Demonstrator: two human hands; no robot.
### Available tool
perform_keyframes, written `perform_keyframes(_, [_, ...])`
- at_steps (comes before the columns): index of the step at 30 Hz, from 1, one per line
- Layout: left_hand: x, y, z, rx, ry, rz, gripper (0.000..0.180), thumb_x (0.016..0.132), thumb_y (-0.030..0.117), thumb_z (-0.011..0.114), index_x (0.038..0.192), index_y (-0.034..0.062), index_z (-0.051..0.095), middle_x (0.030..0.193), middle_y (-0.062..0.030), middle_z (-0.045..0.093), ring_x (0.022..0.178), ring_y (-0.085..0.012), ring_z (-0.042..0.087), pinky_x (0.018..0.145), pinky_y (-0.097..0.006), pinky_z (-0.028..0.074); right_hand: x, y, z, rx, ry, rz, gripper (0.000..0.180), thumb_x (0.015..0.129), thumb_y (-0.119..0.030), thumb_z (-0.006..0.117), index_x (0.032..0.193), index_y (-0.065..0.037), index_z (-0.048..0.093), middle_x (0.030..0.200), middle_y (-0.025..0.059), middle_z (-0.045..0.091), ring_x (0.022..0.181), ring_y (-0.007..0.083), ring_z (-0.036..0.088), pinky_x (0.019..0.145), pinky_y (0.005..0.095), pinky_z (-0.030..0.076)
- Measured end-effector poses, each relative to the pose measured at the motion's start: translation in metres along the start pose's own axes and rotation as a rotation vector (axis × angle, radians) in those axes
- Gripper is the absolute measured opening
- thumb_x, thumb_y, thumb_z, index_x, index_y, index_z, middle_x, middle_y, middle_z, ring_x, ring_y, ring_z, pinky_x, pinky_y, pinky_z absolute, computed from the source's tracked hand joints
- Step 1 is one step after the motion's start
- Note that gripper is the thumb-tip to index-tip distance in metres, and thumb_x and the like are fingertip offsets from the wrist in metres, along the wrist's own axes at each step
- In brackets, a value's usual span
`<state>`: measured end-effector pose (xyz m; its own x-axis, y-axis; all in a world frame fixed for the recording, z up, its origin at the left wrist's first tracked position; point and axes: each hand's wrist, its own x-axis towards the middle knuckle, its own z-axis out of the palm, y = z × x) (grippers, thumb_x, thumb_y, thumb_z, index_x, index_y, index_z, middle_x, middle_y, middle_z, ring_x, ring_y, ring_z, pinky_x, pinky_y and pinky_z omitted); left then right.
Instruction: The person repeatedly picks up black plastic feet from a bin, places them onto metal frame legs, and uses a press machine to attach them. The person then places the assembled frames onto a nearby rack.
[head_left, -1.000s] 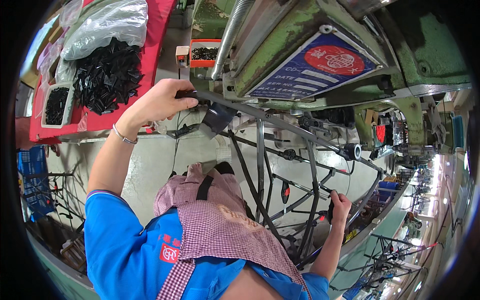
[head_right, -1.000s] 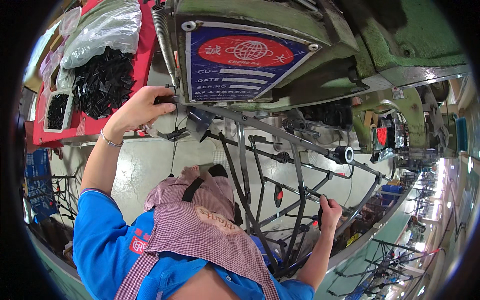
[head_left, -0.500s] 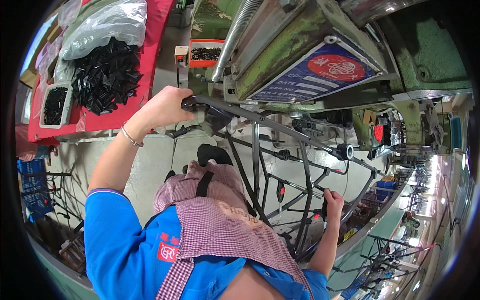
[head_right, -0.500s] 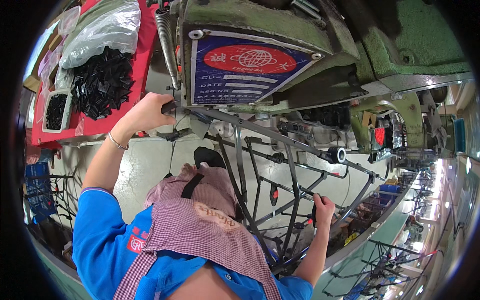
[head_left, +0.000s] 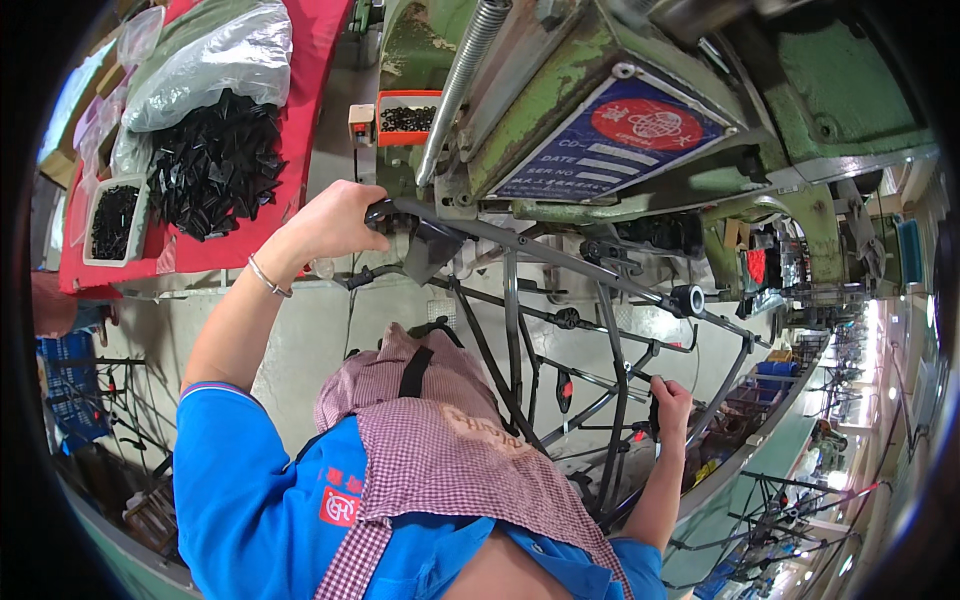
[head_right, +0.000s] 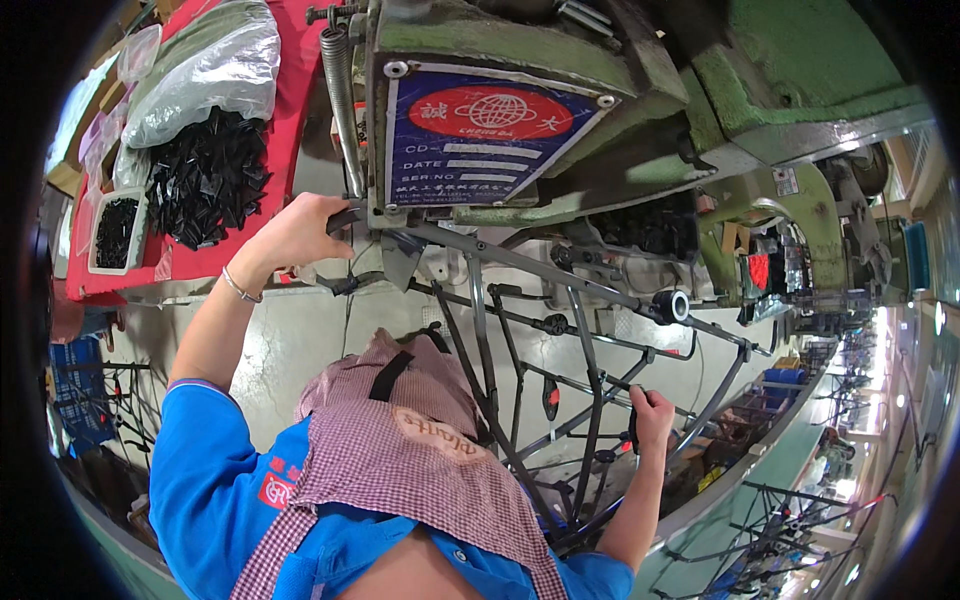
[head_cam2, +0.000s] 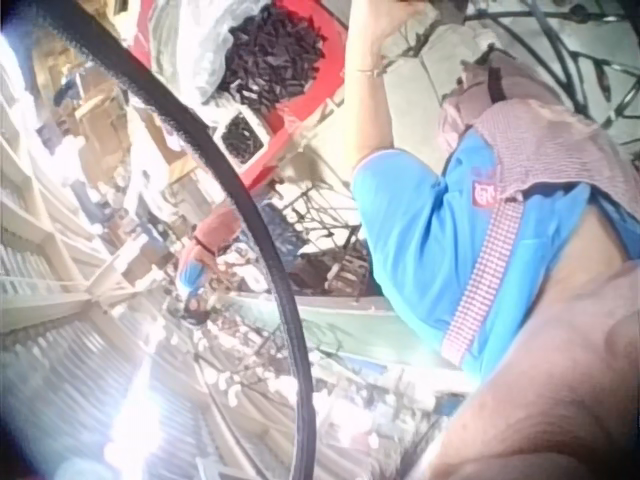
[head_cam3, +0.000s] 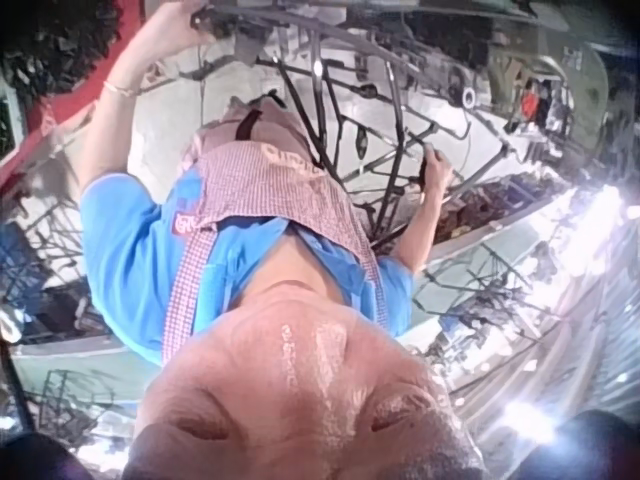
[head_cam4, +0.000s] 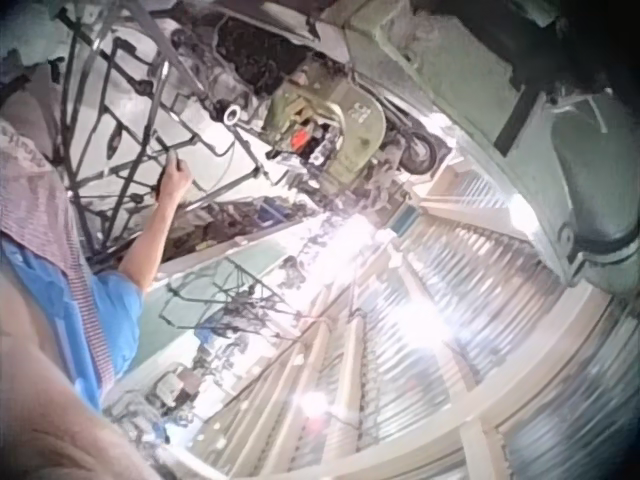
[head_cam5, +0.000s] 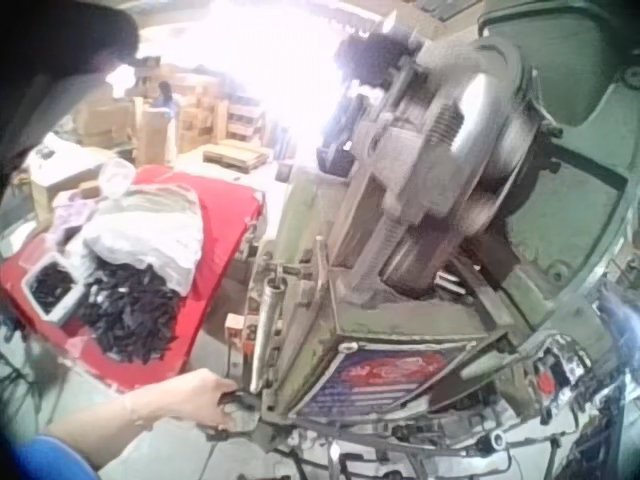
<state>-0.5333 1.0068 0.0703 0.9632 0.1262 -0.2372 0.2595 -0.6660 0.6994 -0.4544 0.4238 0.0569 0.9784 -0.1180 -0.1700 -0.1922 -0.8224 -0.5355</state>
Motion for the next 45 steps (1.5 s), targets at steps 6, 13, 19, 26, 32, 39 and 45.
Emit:
perform_keyframes(6, [-0.003,0.022,-0.018,-0.006,0.032,0.087,0.038,0.064,0.012,0.075,0.093,-0.0081,0.061,0.072,-0.0211,0.058,0.063,-0.0272,0.052,0.065,-0.036,0.047,-0.008,0.016,-0.003,0.018,0.003,0.005,0.039,0.082,-0.029,0.068,0.06,0.002,0.056,0.053,-0.0014,0.043,0.054,0.0073,0.037,0.049,0.0301,0.029])
perform_keyframes(13, [-0.016,0.02,0.022,-0.072,0.114,0.107,0.024,0.064,0.004,0.072,0.083,-0.0058,0.059,0.064,-0.0149,0.054,0.059,-0.0181,0.049,0.058,-0.035,0.044,-0.006,0.024,-0.005,-0.098,0.025,0.028,0.046,0.077,-0.044,0.068,0.074,0.003,0.066,0.059,0.0163,0.058,0.055,0.0215,0.054,0.055,0.0383,0.043])
perform_keyframes(19, [-0.033,-0.105,0.127,0.067,0.227,0.209,0.028,0.063,0.005,0.073,0.072,-0.0027,0.048,0.058,-0.0099,0.048,0.055,-0.021,0.044,0.055,-0.037,0.041,-0.032,0.084,0.048,0.011,0.014,0.157,0.051,0.067,-0.055,0.07,0.078,-0.005,0.071,0.073,0.0165,0.066,0.069,0.0315,0.064,0.064,0.0405,0.05])
perform_keyframes(26, [-0.092,-0.099,0.18,0.571,-0.203,0.152,0.043,0.06,0.016,0.08,0.097,0.0009,0.062,0.107,-0.0193,0.058,0.101,-0.0381,0.055,0.087,-0.046,0.046,-0.122,0.149,0.107,0.028,-0.04,0.094,0.049,0.067,-0.052,0.073,0.085,-0.007,0.072,0.07,0.0129,0.066,0.069,0.0313,0.064,0.066,0.0389,0.051])
perform_keyframes(32, [-0.063,0.12,0.231,0.047,-0.344,0.365,0.041,0.072,0.012,0.074,0.11,0.0014,0.061,0.09,-0.0137,0.063,0.083,-0.0263,0.062,0.075,-0.036,0.05,-0.186,0.153,0.079,-0.027,-0.036,-0.105,0.031,0.077,-0.037,0.065,0.08,-0.006,0.068,0.071,0.0156,0.065,0.072,0.0353,0.064,0.068,0.0465,0.051])
perform_keyframes(39, [-0.062,0.378,0.268,-0.517,-0.441,0.783,0.066,0.089,0.036,0.065,0.136,-0.0024,0.04,0.132,-0.0196,0.051,0.123,-0.0247,0.05,0.102,-0.035,0.041,-0.281,0.147,0.076,-0.089,-0.19,-0.366,0.022,0.08,-0.033,0.065,0.086,-0.012,0.067,0.078,0.0109,0.066,0.072,0.0325,0.065,0.063,0.0459,0.051])
perform_keyframes(45, [-0.175,0.431,0.206,-1.035,-0.745,0.905,0.03,0.096,0.027,0.052,0.102,-0.0025,0.049,0.075,-0.0084,0.063,0.069,-0.0177,0.065,0.067,-0.027,0.049,-0.34,0.167,0.089,-0.189,-0.337,-0.558,0.022,0.084,-0.03,0.062,0.101,-0.016,0.063,0.088,0.0099,0.068,0.078,0.0315,0.066,0.065,0.0457,0.052])
